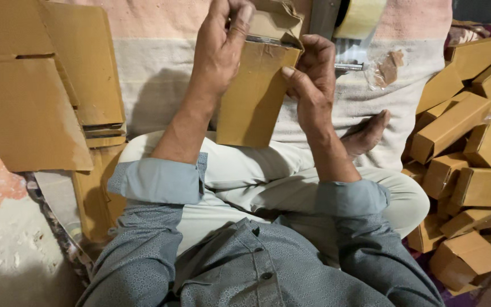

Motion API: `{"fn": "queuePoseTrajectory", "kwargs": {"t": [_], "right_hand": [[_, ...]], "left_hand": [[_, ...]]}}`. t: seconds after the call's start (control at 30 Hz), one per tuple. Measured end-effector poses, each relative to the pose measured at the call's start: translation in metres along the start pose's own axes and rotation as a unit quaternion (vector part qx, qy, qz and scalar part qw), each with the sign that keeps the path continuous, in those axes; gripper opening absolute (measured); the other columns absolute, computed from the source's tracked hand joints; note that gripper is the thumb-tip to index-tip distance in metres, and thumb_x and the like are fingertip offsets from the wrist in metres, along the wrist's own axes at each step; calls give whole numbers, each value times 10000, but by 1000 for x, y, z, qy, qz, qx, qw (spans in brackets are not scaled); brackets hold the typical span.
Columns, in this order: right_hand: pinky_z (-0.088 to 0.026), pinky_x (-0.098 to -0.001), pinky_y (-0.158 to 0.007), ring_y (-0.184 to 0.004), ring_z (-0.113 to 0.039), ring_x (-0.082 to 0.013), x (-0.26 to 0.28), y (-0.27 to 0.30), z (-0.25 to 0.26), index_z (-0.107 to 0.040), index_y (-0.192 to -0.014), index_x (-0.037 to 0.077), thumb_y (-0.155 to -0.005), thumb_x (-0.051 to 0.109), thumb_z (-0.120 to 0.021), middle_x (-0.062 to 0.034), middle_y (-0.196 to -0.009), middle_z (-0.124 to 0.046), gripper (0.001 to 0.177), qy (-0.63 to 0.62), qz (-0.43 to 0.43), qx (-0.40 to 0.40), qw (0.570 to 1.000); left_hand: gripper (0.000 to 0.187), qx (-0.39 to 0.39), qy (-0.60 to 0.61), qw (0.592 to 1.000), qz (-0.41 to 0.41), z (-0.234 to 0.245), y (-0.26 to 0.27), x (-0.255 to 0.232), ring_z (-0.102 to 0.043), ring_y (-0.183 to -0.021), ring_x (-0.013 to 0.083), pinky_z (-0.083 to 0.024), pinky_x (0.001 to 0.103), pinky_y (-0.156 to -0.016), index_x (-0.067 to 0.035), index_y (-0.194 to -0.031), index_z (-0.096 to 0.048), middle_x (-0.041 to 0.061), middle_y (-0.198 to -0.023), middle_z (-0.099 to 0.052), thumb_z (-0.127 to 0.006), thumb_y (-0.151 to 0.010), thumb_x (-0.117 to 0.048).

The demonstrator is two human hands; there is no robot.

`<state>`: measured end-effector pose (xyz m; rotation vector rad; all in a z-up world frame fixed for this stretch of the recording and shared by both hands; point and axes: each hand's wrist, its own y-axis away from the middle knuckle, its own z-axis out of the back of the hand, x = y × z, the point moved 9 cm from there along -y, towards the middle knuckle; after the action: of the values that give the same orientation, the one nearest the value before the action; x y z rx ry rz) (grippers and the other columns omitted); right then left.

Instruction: The person sits on the floor and packs a smartwatch into a white box, then places the box into a brown shipping carton. They fold the carton flaps and seal it with packing tape using a handheld dispenser.

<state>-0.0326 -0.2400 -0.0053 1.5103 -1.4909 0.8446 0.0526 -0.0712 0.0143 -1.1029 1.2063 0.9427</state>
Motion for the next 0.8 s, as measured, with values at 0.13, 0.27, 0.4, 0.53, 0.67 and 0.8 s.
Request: {"fn": "queuePoseTrajectory", "kwargs": {"t": [0.13, 0.27, 0.4, 0.53, 0.67, 0.8], "right_hand": [[-389, -180, -629, -872, -566, -63, 11, 0, 3, -433, -1428, 83, -1009, -39, -646, -64, -1213, -645, 485, 27, -12, 3, 1000], [-317, -169, -544, -714, -465, -28, 16, -1, 0, -505, -1334, 89, -1025, -44, -660, -37, -1083, -649, 369, 45, -34, 28, 998], [-308, -169, -539, -680, -450, -20, 17, -3, 1, -549, -1284, 87, -1024, -38, -667, -20, -992, -639, 311, 50, -46, 33, 997], [-326, -184, -548, -684, -462, -31, 23, -1, -2, -544, -1258, 77, -1036, -36, -660, -22, -994, -631, 274, 18, -39, 25, 999], [-504, -234, -680, -845, -609, -82, 21, 1, -5, -494, -1216, 91, -945, 2, -616, -30, -1053, -642, 310, -45, -73, -1, 996], [-415, -189, -573, -751, -543, -61, 16, 0, -18, -455, -1367, 87, -1060, 19, -640, -49, -1072, -628, 364, -41, -63, 14, 997]], "left_hand": [[629, -20, 68, 997, 7, -2, 5, 3, -506, -897, 172, -488, 338, -798, -94, -1514, -192, 100, -1015, -607, -564, -1107, -396], [518, -23, 6, 998, 57, 1, 6, 10, -695, -1051, 129, -573, 275, -943, -76, -1424, -484, 63, -1156, -713, -449, -1120, -494], [513, -7, 104, 992, 71, -3, 2, 8, -709, -989, 122, -570, 283, -935, -22, -1144, -720, 58, -1041, -760, -504, -1116, -485], [416, 8, 84, 994, 77, -4, 1, -1, -640, -894, 86, -552, 272, -851, 2, -1097, -733, 27, -954, -717, -582, -1110, -385], [307, 1, 138, 988, 71, 0, 3, -7, -620, -961, 80, -533, 266, -908, 25, -1169, -689, 18, -1035, -703, -606, -1124, -267], [234, 22, 123, 988, 86, 4, 10, -1, -641, -1019, 87, -540, 258, -958, 16, -1193, -687, 40, -1082, -710, -584, -1132, -185]]}}
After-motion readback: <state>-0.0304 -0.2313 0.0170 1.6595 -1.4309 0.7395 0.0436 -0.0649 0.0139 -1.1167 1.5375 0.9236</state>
